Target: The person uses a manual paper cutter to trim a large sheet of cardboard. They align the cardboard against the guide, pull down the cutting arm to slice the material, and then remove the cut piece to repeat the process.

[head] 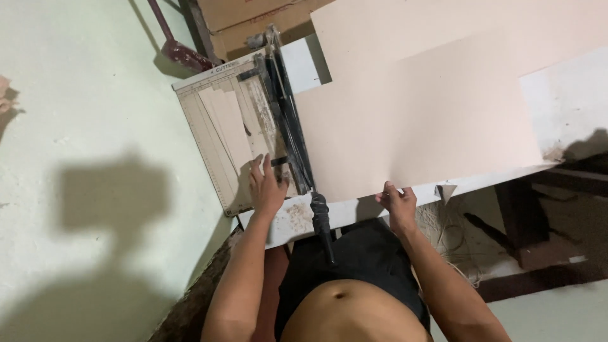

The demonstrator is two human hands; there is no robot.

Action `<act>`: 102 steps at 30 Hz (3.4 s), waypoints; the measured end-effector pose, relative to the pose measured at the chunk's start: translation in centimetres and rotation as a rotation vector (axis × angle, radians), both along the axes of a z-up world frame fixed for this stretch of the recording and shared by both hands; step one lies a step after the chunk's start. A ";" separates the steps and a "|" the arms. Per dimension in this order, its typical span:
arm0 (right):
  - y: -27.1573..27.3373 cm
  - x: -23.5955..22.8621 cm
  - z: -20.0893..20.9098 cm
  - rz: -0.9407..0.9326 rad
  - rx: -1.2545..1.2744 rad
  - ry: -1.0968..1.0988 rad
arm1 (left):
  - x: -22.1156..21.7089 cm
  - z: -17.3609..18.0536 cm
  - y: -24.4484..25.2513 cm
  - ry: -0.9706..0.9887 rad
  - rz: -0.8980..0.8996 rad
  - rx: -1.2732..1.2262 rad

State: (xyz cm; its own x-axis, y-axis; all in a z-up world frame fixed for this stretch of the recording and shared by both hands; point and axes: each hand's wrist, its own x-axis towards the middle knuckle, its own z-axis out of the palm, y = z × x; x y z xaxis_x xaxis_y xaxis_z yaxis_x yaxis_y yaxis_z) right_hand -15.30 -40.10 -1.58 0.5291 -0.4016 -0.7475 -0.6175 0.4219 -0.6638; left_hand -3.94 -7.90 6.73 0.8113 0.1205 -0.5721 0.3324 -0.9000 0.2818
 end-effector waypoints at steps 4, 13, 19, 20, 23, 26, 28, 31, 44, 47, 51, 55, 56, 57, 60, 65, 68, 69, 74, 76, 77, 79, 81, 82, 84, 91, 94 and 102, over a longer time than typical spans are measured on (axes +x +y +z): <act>2.0 3.4 -2.0 0.090 -0.018 -0.058 | 1.0 -0.5 -0.2 -0.028 -0.036 -0.028; 3.9 7.9 -3.1 0.208 -0.132 -0.117 | 7.1 -2.6 -2.2 0.040 -0.185 -0.075; 4.7 9.2 -2.2 0.166 -0.116 -0.127 | 8.3 -4.3 -2.5 0.084 -0.251 -0.009; 4.7 9.2 -2.3 0.174 -0.129 -0.120 | 8.3 -4.3 -2.4 0.067 -0.245 -0.037; 4.4 9.4 -3.0 0.191 -0.136 -0.096 | 8.8 -3.5 -2.7 0.112 -0.266 0.004; 4.2 9.9 -0.2 0.305 -0.162 -0.007 | 9.1 -4.2 -3.4 0.190 -0.301 0.107; 3.8 10.1 1.5 0.408 -0.190 0.067 | 9.0 -5.3 -3.6 0.208 -0.309 0.141; 5.0 10.1 6.8 0.938 -0.387 0.304 | 9.1 -5.7 -3.7 0.224 -0.312 0.151; 14.8 0.0 5.5 1.521 -0.755 0.225 | 9.6 -4.2 -3.8 0.232 -0.283 0.064; 14.2 1.5 12.2 1.396 -0.603 0.181 | 9.4 -2.0 -4.1 0.210 -0.287 0.080; 12.5 6.1 25.5 1.059 -0.214 0.226 | 8.5 -2.5 -5.1 0.271 -0.332 -0.069; 8.5 6.2 13.8 1.034 -0.171 0.280 | 6.6 -4.9 -4.4 0.387 -0.322 -0.306; 7.3 6.5 9.8 0.725 -0.115 0.209 | 5.6 -5.5 -3.1 0.316 -0.271 -0.337; 6.1 6.9 5.7 0.416 -0.057 0.142 | 4.6 -6.0 -2.0 0.243 -0.222 -0.367; 3.8 9.9 2.0 0.155 0.213 0.003 | 3.0 -3.0 2.0 -0.178 -1.148 0.062; 3.7 8.2 1.7 0.023 0.172 0.003 | 5.6 -1.1 8.0 0.186 -0.676 0.030; 5.6 6.4 0.7 0.159 0.069 0.049 | 6.7 0.5 6.2 0.106 -0.819 0.073; 6.2 5.9 -0.7 0.261 0.012 0.054 | 7.0 1.2 5.0 0.154 -0.633 -0.009; 7.1 8.6 -0.8 0.343 -0.035 0.059 | 8.7 0.4 -0.3 0.106 -0.411 -0.040; 7.0 9.1 -0.5 0.371 -0.049 0.057 | 8.8 -0.9 -2.0 0.122 -0.355 -0.059; 6.9 9.3 -0.1 0.437 -0.086 0.068 | 8.9 -1.7 -2.6 0.185 -0.382 0.050; 7.0 9.6 0.9 0.503 -0.115 0.087 | 8.6 -2.4 -3.1 0.257 -0.410 0.164; 6.5 10.5 1.9 1.015 -0.371 0.325 | 8.5 -2.7 -3.3 0.213 -0.350 0.111; 7.7 10.9 7.0 1.010 -0.373 0.328 | 8.5 -2.8 -3.3 0.212 -0.355 0.108; 11.3 11.3 17.3 1.100 -0.501 0.153 | 8.7 -2.7 -3.2 0.243 -0.346 0.114; 16.6 3.6 14.4 1.570 -0.617 0.360 | 9.0 -3.4 -3.7 0.290 -0.345 0.149; 15.4 -0.2 6.2 1.527 -0.723 0.238 | 8.7 -3.5 -3.6 0.296 -0.333 0.122; 14.8 -2.2 1.0 1.629 -0.851 0.193 | 8.2 -3.6 -3.4 0.221 -0.324 0.080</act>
